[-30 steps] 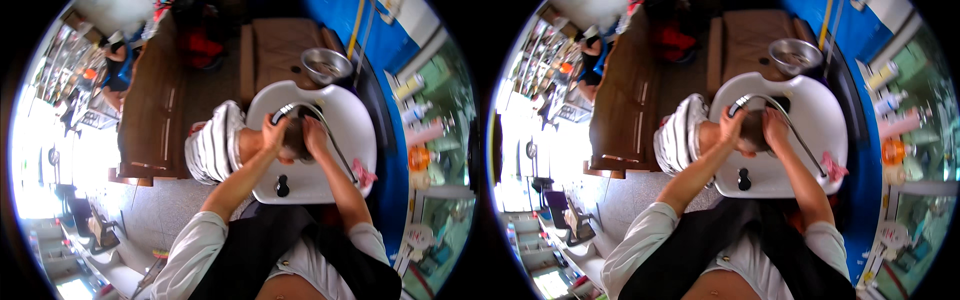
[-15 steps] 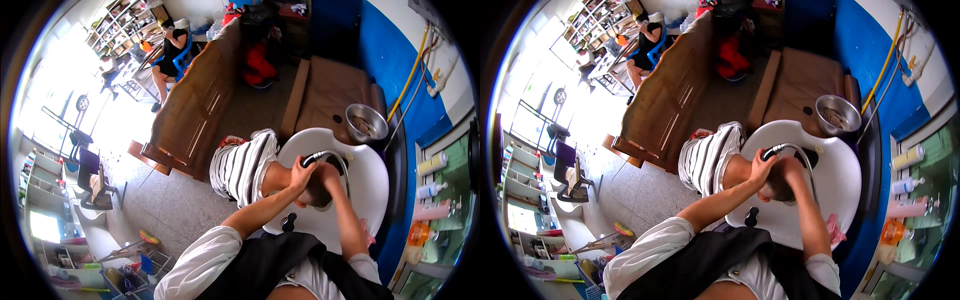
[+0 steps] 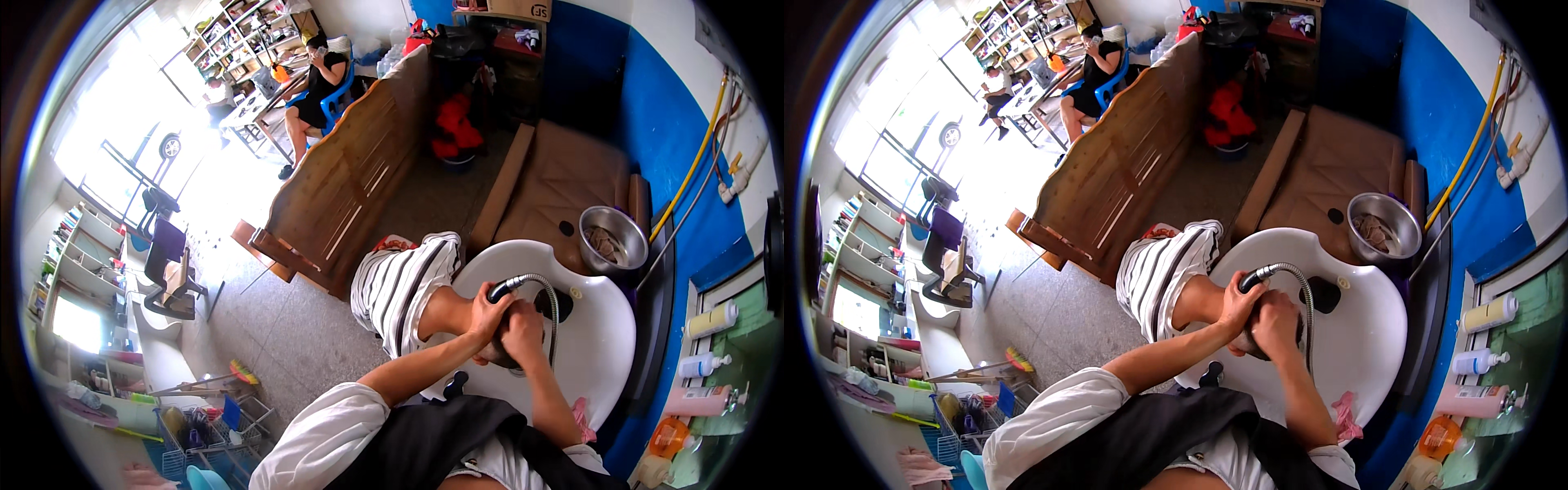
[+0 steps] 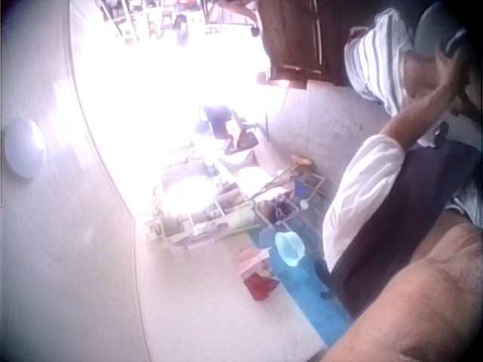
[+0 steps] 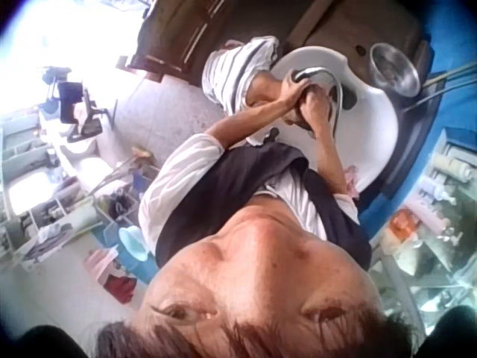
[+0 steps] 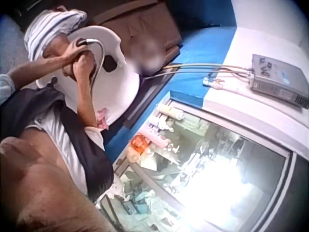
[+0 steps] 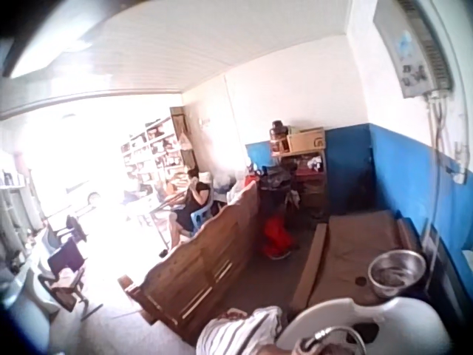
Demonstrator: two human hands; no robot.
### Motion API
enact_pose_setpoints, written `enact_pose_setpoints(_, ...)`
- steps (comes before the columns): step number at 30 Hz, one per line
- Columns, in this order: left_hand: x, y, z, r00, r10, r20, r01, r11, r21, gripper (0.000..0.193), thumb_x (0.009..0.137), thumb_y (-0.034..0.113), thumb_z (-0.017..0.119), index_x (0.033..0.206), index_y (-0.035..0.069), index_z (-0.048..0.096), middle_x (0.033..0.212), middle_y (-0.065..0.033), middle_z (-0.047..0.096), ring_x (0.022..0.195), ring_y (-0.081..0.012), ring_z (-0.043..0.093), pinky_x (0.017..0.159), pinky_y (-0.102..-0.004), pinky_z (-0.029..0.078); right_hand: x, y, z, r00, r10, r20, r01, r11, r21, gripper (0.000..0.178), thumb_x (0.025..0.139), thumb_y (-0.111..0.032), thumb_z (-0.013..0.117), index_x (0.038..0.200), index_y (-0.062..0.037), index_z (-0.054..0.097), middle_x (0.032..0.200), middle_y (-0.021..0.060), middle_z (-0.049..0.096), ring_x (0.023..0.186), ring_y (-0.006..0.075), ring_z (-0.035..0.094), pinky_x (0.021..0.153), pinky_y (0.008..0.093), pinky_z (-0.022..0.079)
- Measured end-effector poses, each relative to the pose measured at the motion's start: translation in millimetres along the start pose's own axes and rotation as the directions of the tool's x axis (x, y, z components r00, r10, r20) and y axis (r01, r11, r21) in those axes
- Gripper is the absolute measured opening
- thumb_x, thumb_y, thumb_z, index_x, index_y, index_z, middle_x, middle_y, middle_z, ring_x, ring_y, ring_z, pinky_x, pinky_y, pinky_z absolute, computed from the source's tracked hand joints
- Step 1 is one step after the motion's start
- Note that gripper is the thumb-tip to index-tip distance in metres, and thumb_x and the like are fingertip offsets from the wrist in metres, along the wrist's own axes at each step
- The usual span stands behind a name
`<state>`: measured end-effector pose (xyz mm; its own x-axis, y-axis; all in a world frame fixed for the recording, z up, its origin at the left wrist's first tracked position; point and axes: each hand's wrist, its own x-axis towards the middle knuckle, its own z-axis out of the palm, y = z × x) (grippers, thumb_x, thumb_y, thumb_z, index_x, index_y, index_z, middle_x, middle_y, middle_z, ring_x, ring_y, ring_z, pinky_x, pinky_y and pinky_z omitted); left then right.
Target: The person washes a child's hair in a sink using a handheld sprayer and shampoo, then dries the hair with a purple towel.
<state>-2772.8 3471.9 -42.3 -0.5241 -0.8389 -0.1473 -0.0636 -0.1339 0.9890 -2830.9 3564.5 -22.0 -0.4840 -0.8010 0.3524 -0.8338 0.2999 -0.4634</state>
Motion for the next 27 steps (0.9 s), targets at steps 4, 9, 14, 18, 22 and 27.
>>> enact_pose_setpoints(4,-1,-11,8,1.0,-0.005,0.002,0.005,1.0,-0.027,0.043,0.073,0.03,0.071,0.098,0.0,0.053,0.086,-0.0111,0.057,0.082,-0.0175,0.052,0.076,-0.0302,0.044,5,79,29,0.947,0.263,0.185,-0.308,0.906,0.289,0.018,0.083,-0.023,0.055,0.088,-0.0053,0.056,0.081,0.0158,0.056,0.079,0.0361,0.055,0.072,0.0485,0.042)
enact_pose_setpoints(9,-3,1,18,0.996,0.081,0.043,-0.084,0.994,0.072,0.038,0.074,0.027,0.069,0.096,0.0,0.053,0.083,-0.0085,0.056,0.082,-0.0159,0.052,0.075,-0.0295,0.044,-13,137,48,0.935,0.219,0.28,-0.314,0.877,0.364,0.017,0.083,-0.02,0.056,0.087,-0.0034,0.055,0.087,0.0177,0.055,0.087,0.0367,0.054,0.077,0.0474,0.042)
enact_pose_setpoints(14,-5,-10,5,1.0,0.03,-0.008,-0.03,0.998,0.046,0.039,0.074,0.028,0.069,0.095,0.001,0.053,0.08,-0.0072,0.055,0.079,-0.0156,0.051,0.073,-0.03,0.043,-20,16,-15,0.987,0.152,-0.06,-0.143,0.981,0.129,0.014,0.081,-0.011,0.058,0.09,-0.0008,0.052,0.088,0.0191,0.055,0.09,0.0376,0.054,0.08,0.0436,0.042)
enact_pose_setpoints(18,-10,-6,24,0.996,0.048,0.073,-0.052,0.997,0.049,0.042,0.075,0.032,0.07,0.098,0.002,0.053,0.081,-0.0088,0.056,0.078,-0.0171,0.052,0.072,-0.0303,0.044,-43,148,52,0.761,0.583,0.285,-0.613,0.5,0.612,0.012,0.08,-0.005,0.06,0.088,-0.0017,0.053,0.089,0.0172,0.054,0.086,0.0342,0.053,0.079,0.042,0.042)
enact_pose_setpoints(22,-8,-17,6,0.996,0.078,0.04,-0.081,0.994,0.08,0.043,0.075,0.034,0.069,0.101,0.002,0.053,0.085,-0.01,0.058,0.081,-0.0186,0.054,0.074,-0.0307,0.044,-35,55,12,0.919,0.393,-0.034,-0.371,0.889,0.267,0.02,0.077,-0.004,0.059,0.095,0.0008,0.051,0.09,0.0197,0.053,0.09,0.0369,0.054,0.082,0.0441,0.042)
enact_pose_setpoints(27,-9,-2,14,0.992,0.052,0.116,-0.052,0.999,-0.003,0.039,0.075,0.03,0.069,0.098,0.003,0.053,0.087,-0.0077,0.057,0.085,-0.0158,0.051,0.078,-0.0299,0.042,-34,43,11,0.905,0.39,-0.173,-0.352,0.912,0.211,0.021,0.078,-0.007,0.057,0.097,0.0029,0.052,0.096,0.0201,0.054,0.097,0.0388,0.052,0.088,0.0448,0.04)
